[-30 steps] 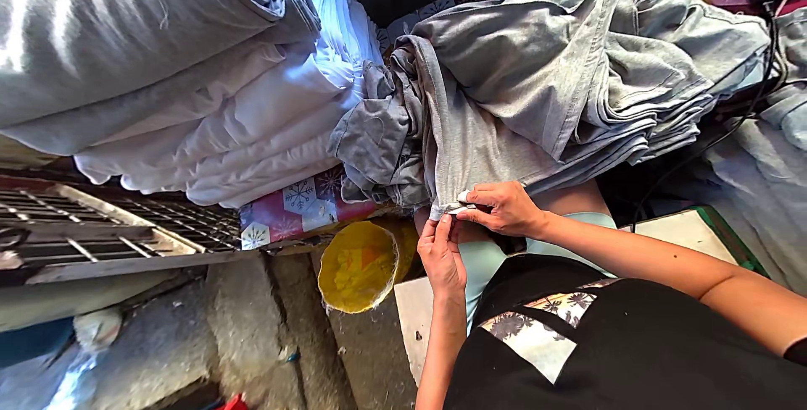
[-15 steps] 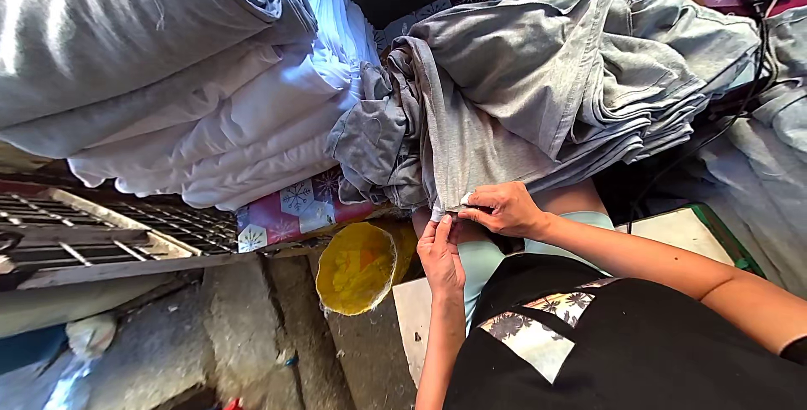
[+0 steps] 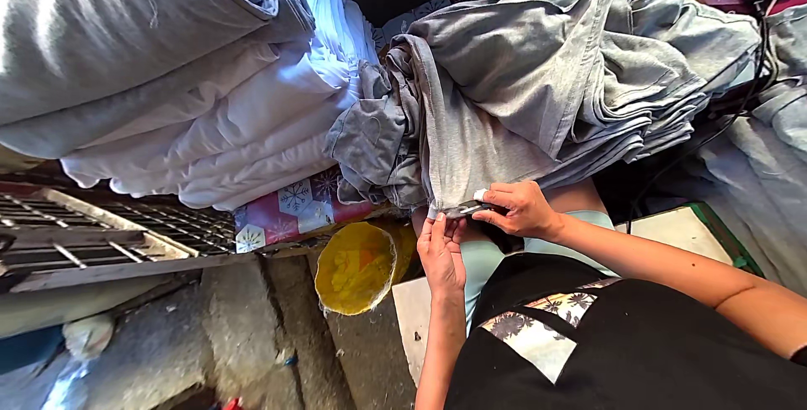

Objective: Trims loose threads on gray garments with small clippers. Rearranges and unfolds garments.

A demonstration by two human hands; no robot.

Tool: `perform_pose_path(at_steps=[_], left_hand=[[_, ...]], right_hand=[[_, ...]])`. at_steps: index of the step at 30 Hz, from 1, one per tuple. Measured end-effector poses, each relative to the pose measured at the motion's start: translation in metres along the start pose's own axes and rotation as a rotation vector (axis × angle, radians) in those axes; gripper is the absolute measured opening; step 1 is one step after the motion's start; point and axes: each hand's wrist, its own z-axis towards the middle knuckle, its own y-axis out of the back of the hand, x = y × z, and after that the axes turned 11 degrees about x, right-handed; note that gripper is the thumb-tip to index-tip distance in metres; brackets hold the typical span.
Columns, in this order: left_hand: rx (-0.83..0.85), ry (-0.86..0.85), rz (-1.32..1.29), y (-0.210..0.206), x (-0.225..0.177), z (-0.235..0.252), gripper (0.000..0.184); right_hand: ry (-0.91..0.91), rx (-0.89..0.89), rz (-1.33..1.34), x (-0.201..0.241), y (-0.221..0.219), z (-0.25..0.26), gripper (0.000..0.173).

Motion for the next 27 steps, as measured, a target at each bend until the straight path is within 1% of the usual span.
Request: perform_pose_path(at_steps=[6,10,13,15,17,19,21,23,24,26,27], left_hand=[[0.004,0.036,-0.009,-0.006,-0.001,-0.002,0.020],[0.019,0.008,0.017,-0.006,-0.001,-0.004,0.021],[0.056,-0.030,0.066,-0.005,0.002,-0.007,0.024],[0.067,-0.042,0.089,-0.006,0.003,-0.008,0.024],[0.076,-0.046,0.106,-0.007,0.004,-0.007,0.023],[0.078,-0.047,0.118,-0.007,0.004,-0.006,0.023],[0.078,-0.052,0.134,-0.007,0.004,-0.006,0.023],[0.083,-0.069,0.159,-0.006,0.005,-0.004,0.022],[0.095,-0.082,0.181,-0.006,0.006,-0.004,0.019],[0.139,-0.125,0.254,-0.002,0.010,-0.002,0.014],[0.161,-0.160,0.299,-0.001,0.011,0.000,0.014]], right_hand=[[-0.012,-0.073,-0.072,0.004,-0.007,-0.001,0.037],[-0.005,-0.112,-0.080,0.009,-0.005,0.003,0.037],[-0.010,-0.069,-0.089,0.015,-0.001,0.010,0.037],[0.006,-0.035,-0.091,0.016,-0.002,0.015,0.033],[-0.003,-0.039,-0.062,0.015,-0.002,0.017,0.032],[-0.077,-0.032,0.031,0.017,0.000,0.017,0.032],[-0.132,-0.020,0.120,0.016,0.000,0.014,0.037],[-0.145,0.027,0.145,0.014,-0.003,0.011,0.043],[-0.153,0.064,0.153,0.013,-0.004,0.010,0.041],[-0.161,0.105,0.231,0.010,-0.002,0.010,0.021],[-0.159,0.119,0.279,0.009,0.002,0.013,0.013]])
